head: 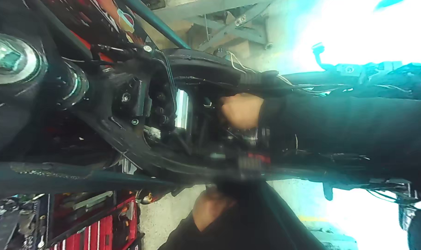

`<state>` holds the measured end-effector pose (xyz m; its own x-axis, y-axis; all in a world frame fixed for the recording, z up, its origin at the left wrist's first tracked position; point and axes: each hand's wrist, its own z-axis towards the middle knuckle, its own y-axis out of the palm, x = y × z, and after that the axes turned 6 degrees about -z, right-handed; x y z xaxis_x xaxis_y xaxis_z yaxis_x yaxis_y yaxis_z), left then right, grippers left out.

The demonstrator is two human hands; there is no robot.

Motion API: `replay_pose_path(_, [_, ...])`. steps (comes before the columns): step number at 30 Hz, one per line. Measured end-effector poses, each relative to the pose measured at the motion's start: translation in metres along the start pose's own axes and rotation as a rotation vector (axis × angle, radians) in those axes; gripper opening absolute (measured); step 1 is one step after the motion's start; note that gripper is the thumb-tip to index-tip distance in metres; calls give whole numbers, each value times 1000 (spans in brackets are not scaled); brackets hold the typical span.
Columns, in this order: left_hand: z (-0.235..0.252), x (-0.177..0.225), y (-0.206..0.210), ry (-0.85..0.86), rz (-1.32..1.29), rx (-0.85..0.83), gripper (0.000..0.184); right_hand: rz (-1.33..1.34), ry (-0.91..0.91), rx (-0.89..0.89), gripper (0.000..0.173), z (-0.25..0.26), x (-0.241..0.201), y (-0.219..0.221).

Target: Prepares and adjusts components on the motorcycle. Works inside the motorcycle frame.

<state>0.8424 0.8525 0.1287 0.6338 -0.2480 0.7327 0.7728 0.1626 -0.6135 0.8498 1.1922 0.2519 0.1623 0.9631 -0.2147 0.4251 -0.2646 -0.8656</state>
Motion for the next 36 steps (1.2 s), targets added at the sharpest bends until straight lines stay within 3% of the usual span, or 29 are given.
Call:
replay_pose_path(3, [1,-2,-1,17,-1,-3,19,-15,-42,102,19,-1,8,10])
replay_pose_path(11, [1,-3,-2,26,-31,-15,18,-153,-74,31,17,-5,9,12])
replay_pose_path(18, [2,-4,-2,32,-16,-16,17,-74,68,88,11,-12,-9,22])
replay_pose_path(25, [0,-6,-2,43,-23,2,20,49,222,160,18,-8,-18,24])
replay_pose_path(31, [-3,-6,-1,41,-10,14,21,50,209,189,20,-7,-16,32])
replay_pose_path(36, [-2,-5,0,34,-5,15,21,41,-40,256,15,-10,7,32])
